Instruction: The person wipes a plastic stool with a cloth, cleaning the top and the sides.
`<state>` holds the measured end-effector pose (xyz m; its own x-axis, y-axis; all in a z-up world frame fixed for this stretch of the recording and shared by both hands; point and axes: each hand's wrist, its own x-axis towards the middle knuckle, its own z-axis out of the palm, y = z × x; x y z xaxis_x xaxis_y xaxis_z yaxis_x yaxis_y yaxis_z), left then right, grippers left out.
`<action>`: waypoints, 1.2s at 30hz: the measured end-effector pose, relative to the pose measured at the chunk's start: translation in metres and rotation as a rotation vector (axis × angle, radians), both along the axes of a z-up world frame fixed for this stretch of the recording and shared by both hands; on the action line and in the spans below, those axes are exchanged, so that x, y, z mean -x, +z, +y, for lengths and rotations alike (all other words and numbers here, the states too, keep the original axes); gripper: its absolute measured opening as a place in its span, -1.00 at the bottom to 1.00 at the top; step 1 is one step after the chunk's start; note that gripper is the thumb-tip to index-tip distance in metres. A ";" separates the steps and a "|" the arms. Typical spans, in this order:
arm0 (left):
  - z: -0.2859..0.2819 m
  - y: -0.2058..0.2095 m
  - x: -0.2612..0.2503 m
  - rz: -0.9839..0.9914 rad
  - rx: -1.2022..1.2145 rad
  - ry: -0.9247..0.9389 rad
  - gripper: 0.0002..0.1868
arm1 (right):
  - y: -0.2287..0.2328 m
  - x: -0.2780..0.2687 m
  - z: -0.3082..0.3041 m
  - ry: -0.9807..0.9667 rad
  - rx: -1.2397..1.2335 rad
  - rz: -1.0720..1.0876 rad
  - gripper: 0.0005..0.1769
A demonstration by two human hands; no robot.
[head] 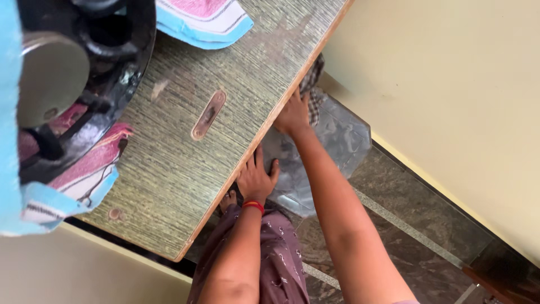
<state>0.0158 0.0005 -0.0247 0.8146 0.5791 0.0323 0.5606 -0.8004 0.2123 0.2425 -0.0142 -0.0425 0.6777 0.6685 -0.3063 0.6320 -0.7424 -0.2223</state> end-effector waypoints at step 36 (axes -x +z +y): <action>-0.014 0.001 0.013 -0.064 0.102 -0.056 -0.19 | 0.003 0.187 -0.218 -1.203 -0.451 -0.269 -0.33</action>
<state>0.0024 -0.0138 -0.0241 0.8436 0.5361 0.0286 0.4987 -0.8023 0.3280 0.0557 -0.2321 -0.0393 0.9224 -0.3857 0.0208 -0.3063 -0.7632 -0.5690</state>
